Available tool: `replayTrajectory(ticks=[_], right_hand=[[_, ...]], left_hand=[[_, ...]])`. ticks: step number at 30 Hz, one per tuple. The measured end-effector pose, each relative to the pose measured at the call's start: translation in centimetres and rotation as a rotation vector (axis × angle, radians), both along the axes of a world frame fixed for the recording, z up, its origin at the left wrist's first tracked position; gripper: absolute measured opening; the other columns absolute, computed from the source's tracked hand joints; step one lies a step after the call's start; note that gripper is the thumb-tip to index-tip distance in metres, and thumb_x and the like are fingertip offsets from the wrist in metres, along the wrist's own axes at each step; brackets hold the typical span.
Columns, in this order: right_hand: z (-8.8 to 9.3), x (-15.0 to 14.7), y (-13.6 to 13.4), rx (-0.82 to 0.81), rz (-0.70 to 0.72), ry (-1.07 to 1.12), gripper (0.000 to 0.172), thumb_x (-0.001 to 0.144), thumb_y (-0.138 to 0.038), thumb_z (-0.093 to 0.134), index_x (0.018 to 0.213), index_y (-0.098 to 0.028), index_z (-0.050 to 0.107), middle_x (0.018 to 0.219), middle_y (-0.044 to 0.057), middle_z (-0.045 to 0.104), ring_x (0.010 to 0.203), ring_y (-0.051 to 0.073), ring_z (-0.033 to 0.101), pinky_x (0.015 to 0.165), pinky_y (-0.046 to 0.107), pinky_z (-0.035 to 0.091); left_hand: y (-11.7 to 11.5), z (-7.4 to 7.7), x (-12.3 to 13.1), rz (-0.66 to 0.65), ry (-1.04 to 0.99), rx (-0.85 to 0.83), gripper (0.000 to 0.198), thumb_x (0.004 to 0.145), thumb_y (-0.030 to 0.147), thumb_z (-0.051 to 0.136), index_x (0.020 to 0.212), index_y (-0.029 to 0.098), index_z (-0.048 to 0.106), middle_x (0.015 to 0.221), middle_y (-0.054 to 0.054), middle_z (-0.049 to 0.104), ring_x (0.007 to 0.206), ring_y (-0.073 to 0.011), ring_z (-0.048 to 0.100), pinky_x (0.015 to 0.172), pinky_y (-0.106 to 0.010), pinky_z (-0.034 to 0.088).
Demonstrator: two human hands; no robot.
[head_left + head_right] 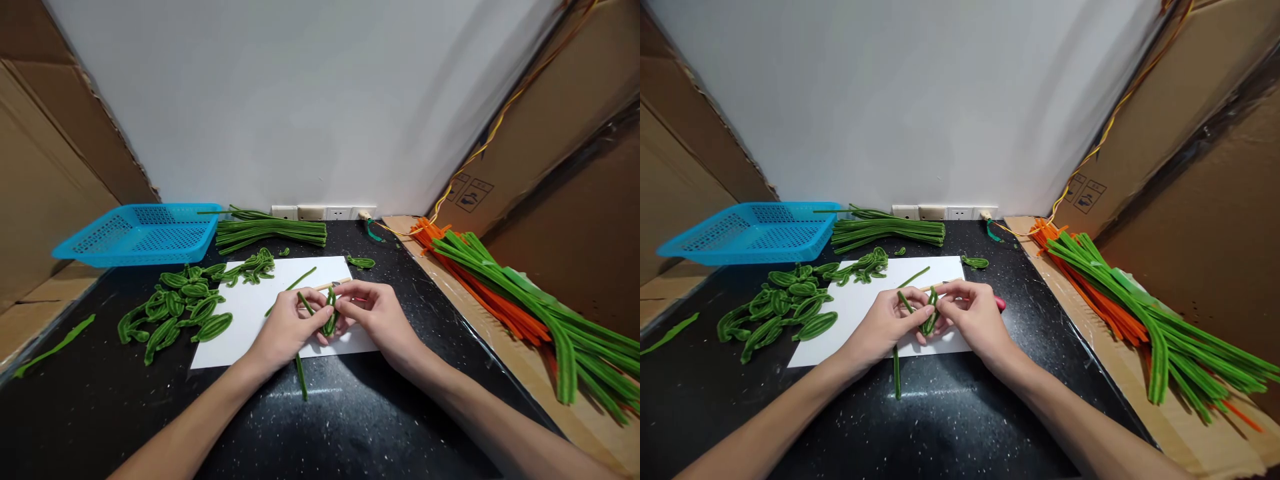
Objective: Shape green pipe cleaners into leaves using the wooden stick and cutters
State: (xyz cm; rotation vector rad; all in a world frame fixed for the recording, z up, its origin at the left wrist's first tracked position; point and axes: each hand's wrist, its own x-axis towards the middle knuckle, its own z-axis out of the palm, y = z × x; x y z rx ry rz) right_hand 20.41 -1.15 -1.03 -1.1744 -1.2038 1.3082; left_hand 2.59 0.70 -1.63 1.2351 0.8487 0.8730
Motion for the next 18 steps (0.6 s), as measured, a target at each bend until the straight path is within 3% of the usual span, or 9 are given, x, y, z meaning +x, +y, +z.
replayTrajectory(ticks=[7, 12, 18], right_hand=[[0.29, -0.19, 0.04, -0.103, 0.021, 0.178, 0.025, 0.071, -0.035, 0.089, 0.084, -0.016, 0.078, 0.071, 0.001, 0.074, 0.059, 0.014, 0.069, 0.063, 0.03, 0.063], [0.41, -0.22, -0.03, -0.091, -0.009, 0.142, 0.033, 0.066, -0.038, 0.095, 0.084, -0.016, 0.077, 0.07, 0.0, 0.072, 0.06, 0.014, 0.068, 0.065, 0.032, 0.064], [0.7, 0.11, 0.04, -0.071, -0.043, 0.157, 0.029, 0.066, -0.036, 0.094, 0.08, -0.017, 0.077, 0.072, 0.001, 0.072, 0.062, 0.015, 0.067, 0.065, 0.032, 0.064]], left_hand=[[-0.13, 0.0, 0.02, 0.03, 0.012, -0.012, 0.034, 0.08, 0.038, 0.085, 0.089, 0.012, 0.065, 0.072, -0.004, 0.073, 0.059, -0.0151, 0.07, 0.052, -0.025, 0.06], [-0.07, 0.17, -0.08, 0.015, 0.033, 0.016, 0.031, 0.082, 0.038, 0.084, 0.088, 0.012, 0.066, 0.073, -0.005, 0.074, 0.056, -0.0133, 0.068, 0.053, -0.023, 0.058], [-0.08, 0.05, -0.13, -0.047, 0.056, -0.017, 0.037, 0.082, 0.042, 0.085, 0.09, 0.01, 0.069, 0.073, -0.009, 0.077, 0.057, -0.0178, 0.074, 0.057, -0.027, 0.062]])
